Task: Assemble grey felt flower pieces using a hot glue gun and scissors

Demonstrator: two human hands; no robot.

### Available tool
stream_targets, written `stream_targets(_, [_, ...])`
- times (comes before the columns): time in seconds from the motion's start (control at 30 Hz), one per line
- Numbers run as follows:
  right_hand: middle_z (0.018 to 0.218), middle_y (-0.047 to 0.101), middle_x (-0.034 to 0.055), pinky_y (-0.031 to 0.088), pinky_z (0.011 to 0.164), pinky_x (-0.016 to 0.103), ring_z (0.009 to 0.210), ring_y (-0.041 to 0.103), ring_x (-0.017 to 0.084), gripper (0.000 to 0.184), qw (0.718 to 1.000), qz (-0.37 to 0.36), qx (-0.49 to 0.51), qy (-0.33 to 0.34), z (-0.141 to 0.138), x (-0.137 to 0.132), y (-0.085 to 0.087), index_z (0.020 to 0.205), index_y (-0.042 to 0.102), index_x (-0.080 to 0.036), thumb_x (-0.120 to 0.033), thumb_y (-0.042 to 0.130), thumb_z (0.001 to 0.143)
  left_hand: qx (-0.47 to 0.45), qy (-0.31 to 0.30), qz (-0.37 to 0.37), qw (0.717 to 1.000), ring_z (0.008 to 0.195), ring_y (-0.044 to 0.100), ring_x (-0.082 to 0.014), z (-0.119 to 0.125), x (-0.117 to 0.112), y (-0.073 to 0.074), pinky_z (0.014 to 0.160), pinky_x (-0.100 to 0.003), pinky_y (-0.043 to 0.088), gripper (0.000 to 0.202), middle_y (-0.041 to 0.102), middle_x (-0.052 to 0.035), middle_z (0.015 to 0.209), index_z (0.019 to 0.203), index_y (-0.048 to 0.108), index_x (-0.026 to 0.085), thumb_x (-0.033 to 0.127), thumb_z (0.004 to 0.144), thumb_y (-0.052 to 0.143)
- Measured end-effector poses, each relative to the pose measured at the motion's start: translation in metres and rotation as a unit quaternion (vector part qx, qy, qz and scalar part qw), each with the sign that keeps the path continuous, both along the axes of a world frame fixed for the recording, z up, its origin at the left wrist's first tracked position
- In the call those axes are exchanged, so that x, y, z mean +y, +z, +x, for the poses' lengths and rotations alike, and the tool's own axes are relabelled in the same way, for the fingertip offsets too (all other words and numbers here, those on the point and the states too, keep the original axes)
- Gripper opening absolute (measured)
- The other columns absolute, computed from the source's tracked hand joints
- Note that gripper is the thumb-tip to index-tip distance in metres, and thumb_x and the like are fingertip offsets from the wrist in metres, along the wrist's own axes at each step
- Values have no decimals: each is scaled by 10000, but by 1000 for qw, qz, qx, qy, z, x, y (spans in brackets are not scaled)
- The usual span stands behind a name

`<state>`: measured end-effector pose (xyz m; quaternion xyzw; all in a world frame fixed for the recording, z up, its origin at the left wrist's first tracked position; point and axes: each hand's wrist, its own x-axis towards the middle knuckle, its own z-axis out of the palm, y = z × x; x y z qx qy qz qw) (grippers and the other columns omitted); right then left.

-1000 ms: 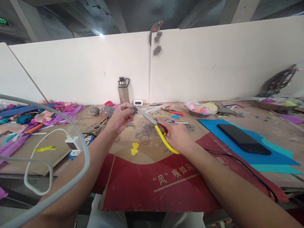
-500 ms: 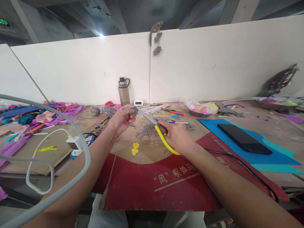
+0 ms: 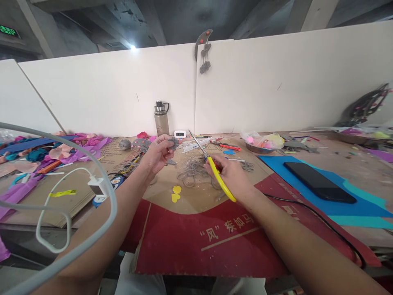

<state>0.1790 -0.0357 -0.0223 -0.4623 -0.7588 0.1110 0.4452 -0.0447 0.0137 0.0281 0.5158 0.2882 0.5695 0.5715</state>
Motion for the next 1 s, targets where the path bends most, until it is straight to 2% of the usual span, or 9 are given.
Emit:
stream_targets(0.1, [582, 520, -28, 354, 476, 245, 493, 456, 115, 255, 992, -60, 107, 25, -5, -3, 2, 826, 602, -210, -465, 594, 820, 17, -10, 16, 1000, 486, 403, -41, 0, 2, -3, 426, -162, 253, 222, 676, -31, 763, 709, 499, 166, 160, 619, 702])
stream_targets(0.17, [548, 487, -55, 325, 413, 233, 424, 413, 96, 308, 972, -120, 198, 46, -8, -4, 2, 886, 579, -221, -505, 637, 784, 34, -29, 22, 999, 480, 396, -41, 1, 3, -5, 424, -166, 239, 214, 680, -40, 760, 723, 518, 163, 182, 646, 717])
stream_targets(0.27, [603, 540, -66, 307, 352, 218, 372, 399, 74, 420, 931, -194, 301, 76, -11, -6, 3, 993, 532, -235, -509, 703, 724, 70, -58, 14, 996, 466, 380, -39, 5, 2, -9, 423, -172, 231, 207, 666, -37, 708, 734, 542, 157, 225, 691, 732])
stream_targets(0.37, [748, 638, -39, 356, 351, 223, 382, 440, 67, 502, 905, -204, 358, 104, -12, -6, 4, 1025, 471, -251, -434, 773, 667, 104, -75, 0, 992, 456, 385, -31, 10, -2, -14, 426, -172, 255, 214, 651, -26, 681, 754, 574, 149, 267, 714, 748])
stream_targets(0.5, [937, 698, 8, 430, 414, 237, 470, 527, 82, 540, 888, -177, 404, 128, -15, -5, 5, 1064, 426, -271, -329, 788, 669, 139, -99, -21, 985, 461, 475, -42, 19, -5, -21, 425, -177, 326, 241, 666, -23, 714, 791, 602, 150, 313, 714, 763])
stream_targets(0.63, [908, 690, -15, 482, 513, 245, 628, 609, 120, 543, 881, -161, 428, 122, -21, -5, 3, 1041, 446, -271, -296, 810, 639, 166, -135, -49, 976, 521, 609, -111, 24, -7, -25, 440, -189, 398, 283, 683, -23, 672, 852, 595, 157, 345, 719, 760])
stream_targets(0.73, [854, 668, -31, 513, 586, 264, 674, 627, 134, 529, 877, -174, 435, 107, -24, -5, 1, 1036, 464, -272, -298, 810, 637, 188, -160, -59, 967, 511, 619, -122, 26, -9, -28, 452, -190, 412, 290, 685, -32, 611, 858, 578, 156, 366, 742, 741])
stream_targets(0.9, [736, 634, -45, 426, 449, 217, 566, 591, 121, 519, 879, -185, 430, 94, -23, -2, -1, 1017, 464, -264, -337, 809, 638, 190, -163, -57, 967, 501, 609, -114, 28, -10, -32, 452, -200, 419, 273, 702, -40, 674, 839, 568, 158, 353, 746, 736])
stream_targets(1.0, [713, 622, -58, 389, 402, 210, 444, 492, 77, 513, 882, -189, 424, 87, -18, 0, 0, 1011, 460, -255, -380, 801, 648, 168, -126, -56, 976, 490, 587, -99, 25, -7, -29, 441, -200, 408, 259, 704, -37, 716, 805, 564, 158, 326, 727, 745])
